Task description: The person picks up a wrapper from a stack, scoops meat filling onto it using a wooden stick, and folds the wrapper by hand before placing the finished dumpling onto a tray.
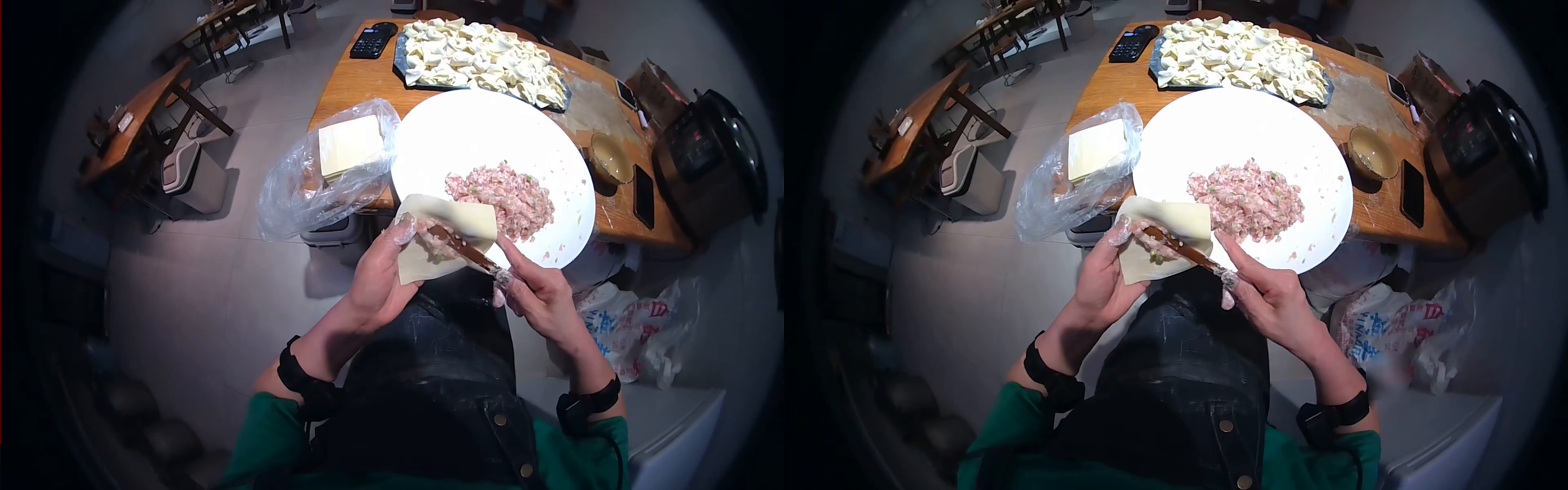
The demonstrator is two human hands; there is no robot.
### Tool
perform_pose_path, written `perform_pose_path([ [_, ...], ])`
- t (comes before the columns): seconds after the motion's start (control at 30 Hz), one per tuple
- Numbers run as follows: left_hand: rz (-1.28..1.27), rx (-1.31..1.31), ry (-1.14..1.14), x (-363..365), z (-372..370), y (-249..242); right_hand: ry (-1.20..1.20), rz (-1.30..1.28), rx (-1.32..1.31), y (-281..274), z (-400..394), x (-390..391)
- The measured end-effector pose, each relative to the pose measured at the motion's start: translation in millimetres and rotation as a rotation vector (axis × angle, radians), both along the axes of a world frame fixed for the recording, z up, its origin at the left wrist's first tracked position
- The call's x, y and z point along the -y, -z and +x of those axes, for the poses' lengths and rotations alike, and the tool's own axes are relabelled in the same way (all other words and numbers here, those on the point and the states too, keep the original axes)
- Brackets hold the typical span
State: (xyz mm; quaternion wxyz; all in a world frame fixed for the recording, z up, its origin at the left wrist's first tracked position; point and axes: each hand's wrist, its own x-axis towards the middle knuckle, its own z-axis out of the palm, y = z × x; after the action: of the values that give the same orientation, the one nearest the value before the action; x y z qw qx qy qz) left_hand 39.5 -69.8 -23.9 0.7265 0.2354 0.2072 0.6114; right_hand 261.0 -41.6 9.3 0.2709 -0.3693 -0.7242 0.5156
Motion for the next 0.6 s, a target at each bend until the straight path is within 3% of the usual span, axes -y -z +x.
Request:
perform_pose_path([
  [0.07,0.047,0.046,-0.021,-7.2,0.0,-4.3,0.000,-0.072,-0.028,-1.1,-3.5,-7.0],
  [0.13,0.135,0.054,-0.060,-14.3,-0.4,-12.9,-0.061,0.572,-0.133,3.2,-11.7,-17.9],
  [0.2,0.182,0.000,-0.066,-17.1,-0.8,-23.1,0.002,0.732,-0.048,-9.9,-12.9,-18.3],
  [0.27,0.267,0.119,-0.016,-18.8,6.5,-38.4,0.119,1.151,0.133,-17.4,-14.5,-20.0],
  [0.47,0.308,0.138,-0.119,-20.1,16.0,-29.0,0.226,1.290,0.186,2.4,-20.9,-20.6],
  [0.53,0.233,-0.089,-0.180,-23.0,17.9,-27.5,0.157,1.180,0.228,10.9,-18.7,-19.8],
  [0.6,0.125,-0.076,-0.205,-29.3,17.4,-17.3,0.126,1.029,0.223,9.0,-14.6,-16.6],
])
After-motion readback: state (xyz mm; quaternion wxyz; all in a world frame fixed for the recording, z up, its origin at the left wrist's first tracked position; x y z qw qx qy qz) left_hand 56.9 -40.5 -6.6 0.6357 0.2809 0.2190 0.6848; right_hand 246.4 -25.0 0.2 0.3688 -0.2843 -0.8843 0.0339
